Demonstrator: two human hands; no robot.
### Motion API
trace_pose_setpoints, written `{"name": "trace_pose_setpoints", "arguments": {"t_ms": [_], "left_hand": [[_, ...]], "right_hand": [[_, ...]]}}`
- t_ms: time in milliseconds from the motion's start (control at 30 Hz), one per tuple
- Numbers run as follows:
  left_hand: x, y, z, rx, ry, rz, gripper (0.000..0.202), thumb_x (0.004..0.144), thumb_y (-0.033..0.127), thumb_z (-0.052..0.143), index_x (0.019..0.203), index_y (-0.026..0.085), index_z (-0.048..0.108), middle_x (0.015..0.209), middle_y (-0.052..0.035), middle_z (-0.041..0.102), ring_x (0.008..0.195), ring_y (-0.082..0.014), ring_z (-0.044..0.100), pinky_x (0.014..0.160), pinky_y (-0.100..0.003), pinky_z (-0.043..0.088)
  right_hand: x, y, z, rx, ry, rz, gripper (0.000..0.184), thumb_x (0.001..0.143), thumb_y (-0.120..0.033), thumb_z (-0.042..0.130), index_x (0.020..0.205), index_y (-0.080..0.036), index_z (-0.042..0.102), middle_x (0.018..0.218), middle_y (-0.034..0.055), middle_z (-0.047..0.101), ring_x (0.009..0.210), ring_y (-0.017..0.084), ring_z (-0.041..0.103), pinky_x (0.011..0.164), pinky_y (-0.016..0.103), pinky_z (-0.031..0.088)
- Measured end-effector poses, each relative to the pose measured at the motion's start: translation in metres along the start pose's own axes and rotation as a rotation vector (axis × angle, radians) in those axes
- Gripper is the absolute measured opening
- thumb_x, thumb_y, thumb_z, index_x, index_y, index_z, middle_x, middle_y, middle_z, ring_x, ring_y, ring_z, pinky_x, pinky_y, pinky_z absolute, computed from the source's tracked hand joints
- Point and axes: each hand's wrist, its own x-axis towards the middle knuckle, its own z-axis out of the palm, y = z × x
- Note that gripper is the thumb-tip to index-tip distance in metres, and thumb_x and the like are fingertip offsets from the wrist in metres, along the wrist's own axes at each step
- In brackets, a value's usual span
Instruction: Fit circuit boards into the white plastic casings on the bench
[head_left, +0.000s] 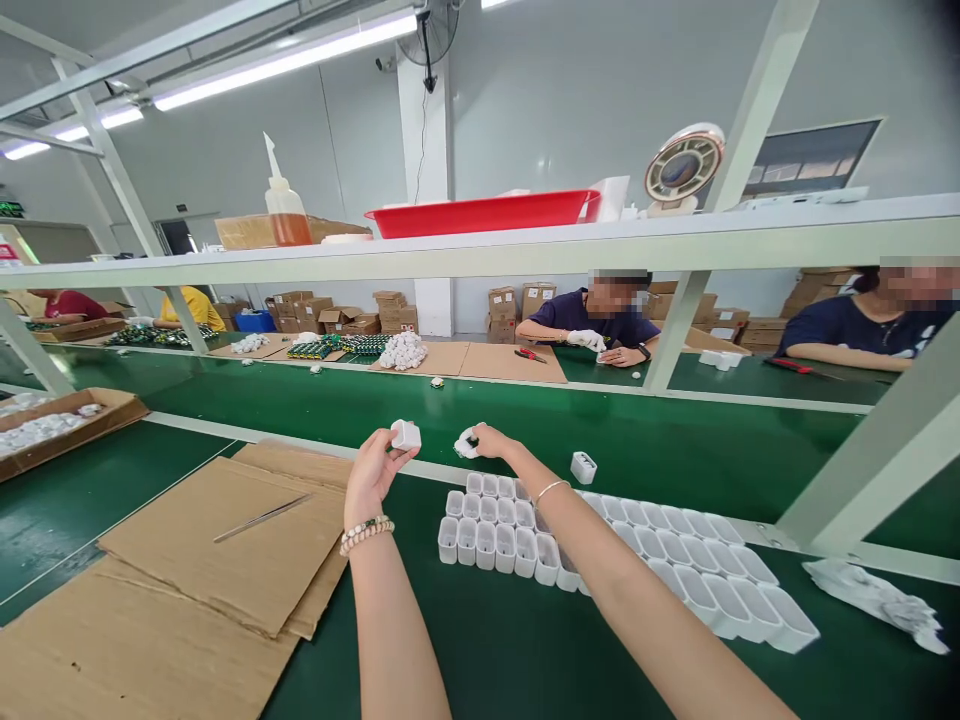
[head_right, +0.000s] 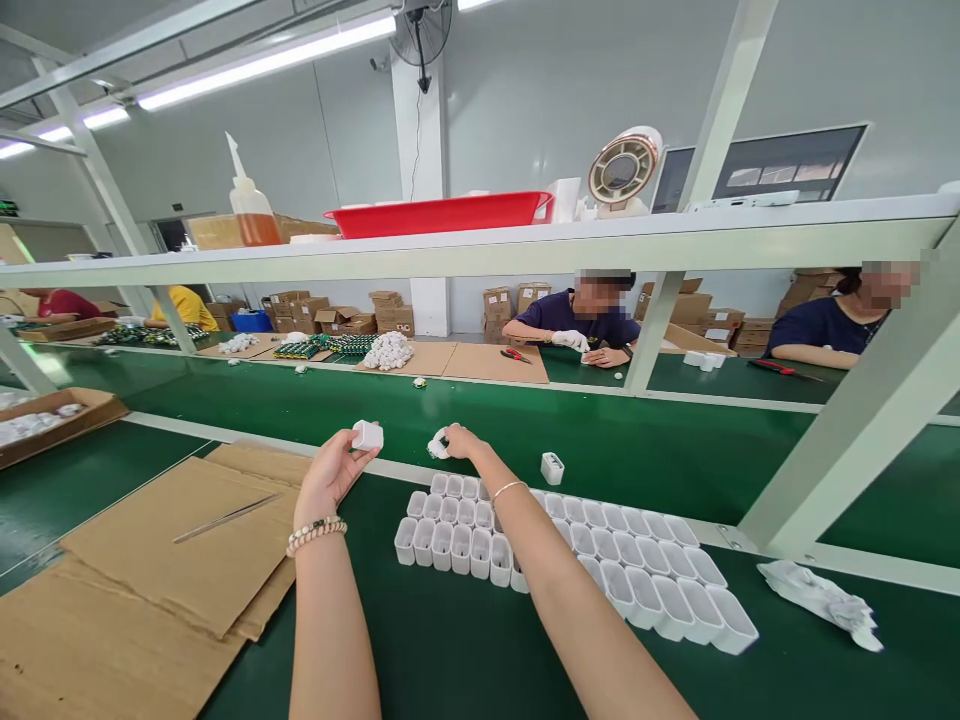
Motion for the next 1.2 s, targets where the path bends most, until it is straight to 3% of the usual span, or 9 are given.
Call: {"name": "trace_pose_setpoints", "arguments": {"t_ms": [233,300,400,467,633,733,833,1000,1200], "left_hand": [[-0.021,0.024,0.033,-0.024,-0.225,0.049,0.024,0.065,0.014,0.079,0.073,0.013,0.056,0.100,-0.0061,0.067,0.094,-0.0166,0.065,0.090,-0.031,0.054],[-0.034,0.037,0.048,0.066,-0.321,0.099,0.031,0.061,0.012,0.082,0.078,0.014,0.056,0.103,-0.0036,0.065,0.092,-0.0138,0.064,0.089,-0.027,0.053],[-0.061,0.056,0.074,0.281,-0.413,0.199,0.036,0.061,0.015,0.082,0.080,0.016,0.051,0.100,-0.0021,0.064,0.080,-0.0114,0.063,0.075,-0.025,0.054],[-0.083,0.065,0.092,0.397,-0.489,0.279,0.038,0.063,0.017,0.082,0.082,0.018,0.049,0.103,-0.0029,0.063,0.082,-0.0131,0.061,0.068,-0.025,0.054],[-0.127,0.071,0.124,0.590,-0.652,0.458,0.039,0.071,0.019,0.076,0.103,0.023,0.054,0.106,-0.0049,0.063,0.092,-0.0163,0.059,0.075,-0.024,0.050],[-0.128,0.066,0.123,0.644,-0.804,0.476,0.035,0.076,0.026,0.073,0.108,0.021,0.059,0.101,-0.0069,0.063,0.086,-0.0173,0.058,0.072,-0.025,0.048],[-0.116,0.058,0.115,0.578,-0.938,0.421,0.032,0.083,0.044,0.062,0.103,0.018,0.063,0.088,-0.0062,0.061,0.070,-0.0150,0.054,0.058,-0.023,0.044],[-0.103,0.047,0.112,0.568,-0.984,0.392,0.047,0.083,0.058,0.055,0.095,0.014,0.065,0.075,-0.0053,0.057,0.060,-0.0126,0.046,0.051,-0.022,0.036],[-0.105,0.046,0.118,0.540,-1.032,0.379,0.044,0.084,0.057,0.055,0.093,0.015,0.065,0.073,-0.0039,0.056,0.058,-0.0111,0.044,0.050,-0.021,0.032]], "right_hand": [[-0.051,0.006,-0.034,0.411,0.175,-0.111,0.028,0.087,-0.030,0.065,0.108,-0.012,0.059,0.100,0.0091,0.064,0.084,0.018,0.063,0.072,0.033,0.054],[-0.082,0.003,-0.047,0.523,0.239,-0.172,0.038,0.080,-0.031,0.071,0.110,-0.013,0.057,0.099,0.0109,0.065,0.085,0.019,0.064,0.072,0.032,0.055],[-0.138,-0.008,-0.065,0.689,0.337,-0.268,0.055,0.074,-0.040,0.075,0.118,-0.016,0.053,0.101,0.0101,0.067,0.089,0.021,0.065,0.075,0.034,0.055],[-0.176,-0.020,-0.075,0.843,0.450,-0.332,0.056,0.070,-0.037,0.079,0.118,-0.017,0.056,0.102,0.0104,0.068,0.091,0.022,0.065,0.081,0.037,0.054],[-0.243,-0.041,-0.092,0.571,0.740,-0.389,0.042,0.075,-0.030,0.076,0.114,-0.024,0.064,0.097,0.0050,0.068,0.080,0.019,0.062,0.071,0.032,0.054],[-0.259,-0.046,-0.097,0.471,0.814,-0.510,0.041,0.078,-0.024,0.073,0.117,-0.028,0.063,0.094,0.0025,0.067,0.075,0.016,0.059,0.070,0.031,0.054],[-0.265,-0.048,-0.100,0.445,0.859,-0.599,0.043,0.080,-0.022,0.073,0.120,-0.030,0.061,0.097,0.0030,0.067,0.075,0.016,0.060,0.072,0.032,0.055],[-0.268,-0.053,-0.098,0.320,0.806,-0.708,0.039,0.084,-0.020,0.069,0.121,-0.025,0.058,0.102,0.0053,0.067,0.084,0.016,0.064,0.074,0.027,0.055],[-0.267,-0.056,-0.093,0.267,0.781,-0.739,0.041,0.086,-0.018,0.065,0.126,-0.022,0.054,0.100,0.0053,0.066,0.087,0.015,0.063,0.071,0.023,0.054]]}}
